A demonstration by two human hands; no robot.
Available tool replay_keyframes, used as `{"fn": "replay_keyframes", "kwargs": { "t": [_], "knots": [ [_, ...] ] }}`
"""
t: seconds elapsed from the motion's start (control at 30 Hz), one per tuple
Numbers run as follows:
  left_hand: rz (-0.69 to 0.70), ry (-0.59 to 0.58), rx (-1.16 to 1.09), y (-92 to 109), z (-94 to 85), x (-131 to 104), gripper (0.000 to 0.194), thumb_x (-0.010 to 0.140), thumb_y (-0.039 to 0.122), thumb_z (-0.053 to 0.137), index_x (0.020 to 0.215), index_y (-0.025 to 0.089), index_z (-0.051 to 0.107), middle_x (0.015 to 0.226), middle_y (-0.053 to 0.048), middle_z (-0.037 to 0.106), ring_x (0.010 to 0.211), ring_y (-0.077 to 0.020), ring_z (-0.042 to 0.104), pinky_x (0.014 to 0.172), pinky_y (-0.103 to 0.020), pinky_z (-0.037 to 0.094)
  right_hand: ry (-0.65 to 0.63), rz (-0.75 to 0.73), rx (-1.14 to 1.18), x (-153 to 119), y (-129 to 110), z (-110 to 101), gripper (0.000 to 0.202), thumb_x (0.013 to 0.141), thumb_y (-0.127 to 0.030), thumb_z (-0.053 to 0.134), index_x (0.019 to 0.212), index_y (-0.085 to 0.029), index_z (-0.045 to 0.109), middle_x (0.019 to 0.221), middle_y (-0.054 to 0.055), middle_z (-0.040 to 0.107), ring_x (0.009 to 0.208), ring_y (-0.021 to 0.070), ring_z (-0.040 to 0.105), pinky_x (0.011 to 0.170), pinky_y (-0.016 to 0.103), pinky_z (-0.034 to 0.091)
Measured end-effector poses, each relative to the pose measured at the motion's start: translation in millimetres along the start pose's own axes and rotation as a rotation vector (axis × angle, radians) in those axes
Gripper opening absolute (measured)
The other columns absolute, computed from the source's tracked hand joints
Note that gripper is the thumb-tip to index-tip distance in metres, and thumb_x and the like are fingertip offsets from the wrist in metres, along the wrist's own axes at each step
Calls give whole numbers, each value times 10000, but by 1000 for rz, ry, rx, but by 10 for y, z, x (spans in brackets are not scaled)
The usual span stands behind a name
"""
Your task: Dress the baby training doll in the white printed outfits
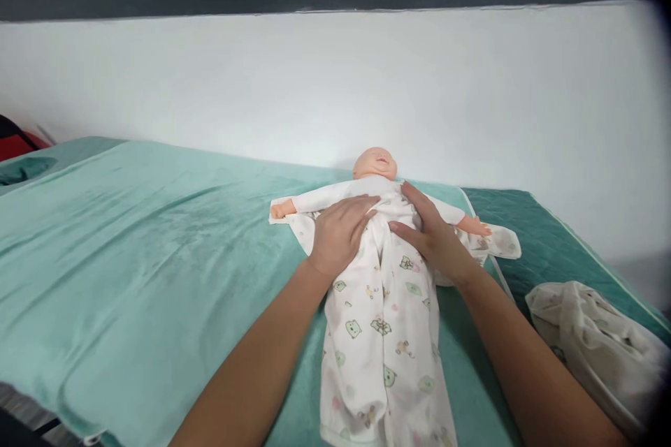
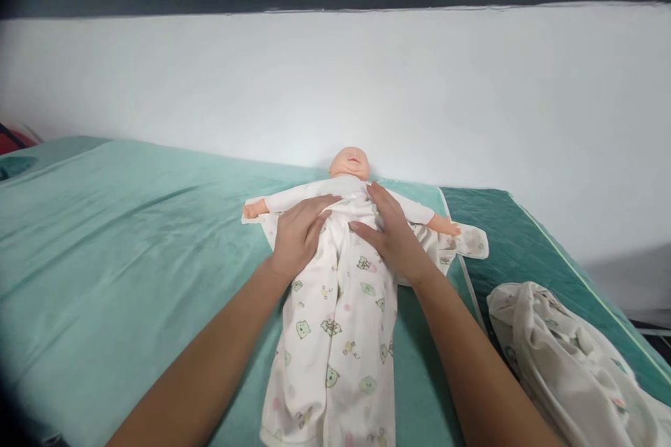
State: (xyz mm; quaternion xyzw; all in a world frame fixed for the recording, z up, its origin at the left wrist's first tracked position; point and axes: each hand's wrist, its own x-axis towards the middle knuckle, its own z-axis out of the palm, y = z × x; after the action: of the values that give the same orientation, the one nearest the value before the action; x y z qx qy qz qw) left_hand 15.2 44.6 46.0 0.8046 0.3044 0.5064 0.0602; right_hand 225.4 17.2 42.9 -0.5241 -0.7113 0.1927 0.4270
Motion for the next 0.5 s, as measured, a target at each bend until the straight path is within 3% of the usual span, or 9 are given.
{"fn": "replay_keyframes", "kwargs": {
  "t": [0.17, 0.33, 0.5],
  "knots": [
    [92, 38, 24, 5, 0, -40, 254, 996, 253, 463, 1156, 208, 654, 1143, -63, 742, 1124, -195, 664, 977, -383, 535, 34, -109, -72, 2, 9, 26, 519, 921, -478, 602, 1414, -349, 505, 1593, 20, 358, 1495, 266, 267, 1224, 520, 256],
    [0, -12, -56, -9, -3, -32, 246, 978, 297, 513, 1185, 250, 637, 1210, -47, 704, 1193, -200, 609, 1050, -410, 486, 80, -152, -122, 6, -14, 37, 409, 927, -408, 600, 1327, -321, 578, 1528, 31, 463, 1479, 275, 304, 1198, 550, 285],
    [-140, -144, -93, 26, -55, -120, 527, 929, 403, 592, 1419, 267, 458, 1471, -85, 519, 1383, -233, 452, 1168, -453, 373, 93, -172, -113, -7, -9, 29, 346, 901, -347, 628, 1243, -313, 591, 1503, 24, 493, 1470, 273, 313, 1178, 551, 302]
  ]
}}
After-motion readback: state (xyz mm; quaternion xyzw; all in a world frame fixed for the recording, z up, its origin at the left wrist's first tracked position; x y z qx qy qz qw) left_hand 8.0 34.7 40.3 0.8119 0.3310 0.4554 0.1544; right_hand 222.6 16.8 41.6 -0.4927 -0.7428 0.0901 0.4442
